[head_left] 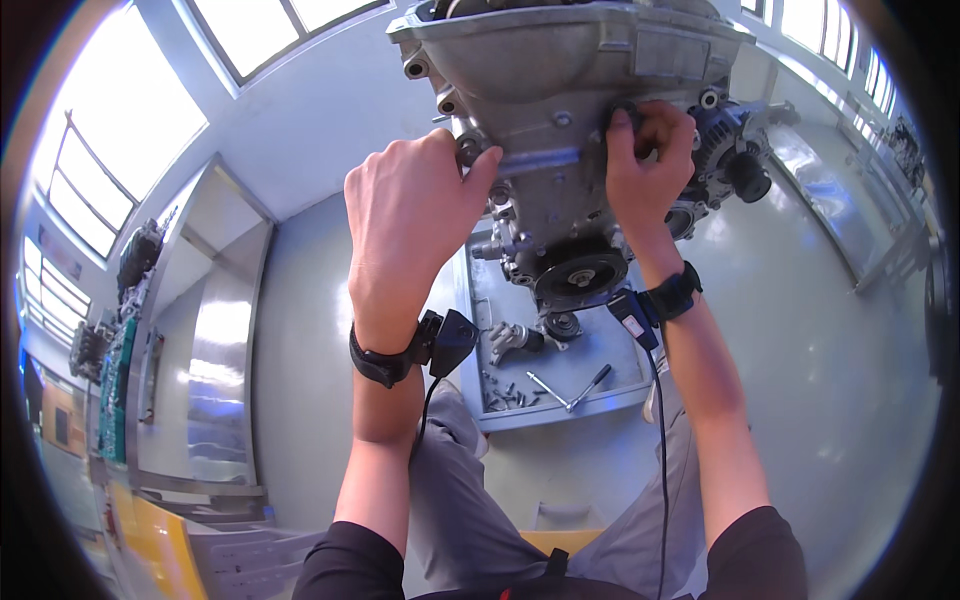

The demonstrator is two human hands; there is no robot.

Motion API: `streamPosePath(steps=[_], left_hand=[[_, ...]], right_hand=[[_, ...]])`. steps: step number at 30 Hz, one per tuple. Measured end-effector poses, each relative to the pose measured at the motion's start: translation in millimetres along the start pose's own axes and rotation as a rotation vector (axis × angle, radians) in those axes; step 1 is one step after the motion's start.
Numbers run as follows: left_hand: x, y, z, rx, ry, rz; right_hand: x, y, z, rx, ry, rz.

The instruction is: Assembling a car engine by installing parts and tightening bolts using a wrench.

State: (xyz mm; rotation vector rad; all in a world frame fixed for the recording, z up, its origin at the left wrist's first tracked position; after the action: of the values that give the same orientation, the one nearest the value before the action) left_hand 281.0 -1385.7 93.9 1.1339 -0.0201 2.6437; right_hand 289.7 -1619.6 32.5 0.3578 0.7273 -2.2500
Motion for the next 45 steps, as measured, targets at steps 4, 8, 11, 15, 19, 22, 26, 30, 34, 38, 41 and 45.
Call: streamPosePath(steps=[4, 8, 11, 15, 19, 22, 26, 30, 34, 38, 41, 45], left_hand=[[1, 2, -2, -0.058, 0.034, -0.015], [-8, -1, -2, -0.046, -0.031, 0.031], [-9, -2, -2, -0.05, -0.034, 0.016], [-1, -2, -3, -0.071, 0.027, -0.003], [6, -2, -6, -0.068, 0.072, -0.036], [9, 0, -9, -0.073, 0.077, -0.061], [11, -1, -7, -0.074, 0.089, -0.08], [9, -3, -7, -0.085, 0.098, -0.058], [9, 2, -7, -0.124, 0.14, -0.056], [8, 3, -5, -0.157, 0.154, -0.056], [4, 0, -4, -0.151, 0.125, -0.099], [4, 2, -5, -0.188, 0.135, -0.122]], right_hand=[[0, -16, 6, 0.246, -0.099, -0.045], [1, -19, 17, 0.189, -0.172, -0.101], [-7, -20, 30, 0.107, -0.32, -0.282], [-11, -42, 43, 0.15, -0.49, -0.481], [-7, -53, 50, 0.148, -0.616, -0.686], [-8, -47, 48, 0.076, -0.718, -0.803], [-11, -34, 42, -0.064, -0.833, -0.879], [-13, -39, 41, 0.054, -0.835, -0.934], [-15, -53, 42, 0.218, -0.75, -0.901], [-17, -56, 40, 0.158, -0.745, -0.765], [-17, -54, 39, 0.12, -0.753, -0.796], [-20, -61, 38, 0.221, -0.742, -0.817]])
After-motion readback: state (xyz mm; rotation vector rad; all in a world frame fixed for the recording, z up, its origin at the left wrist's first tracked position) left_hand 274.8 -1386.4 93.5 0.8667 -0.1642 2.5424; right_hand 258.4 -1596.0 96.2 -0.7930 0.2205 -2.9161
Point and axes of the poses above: each hand's wrist, its own z-axis towards the middle knuckle, its own x-axis out of the back of the hand, y = z × x, the point moved 8 cm from there along z, towards the middle knuckle, and after that the axes turned 11 degrees about y, right-handed, at the moved point
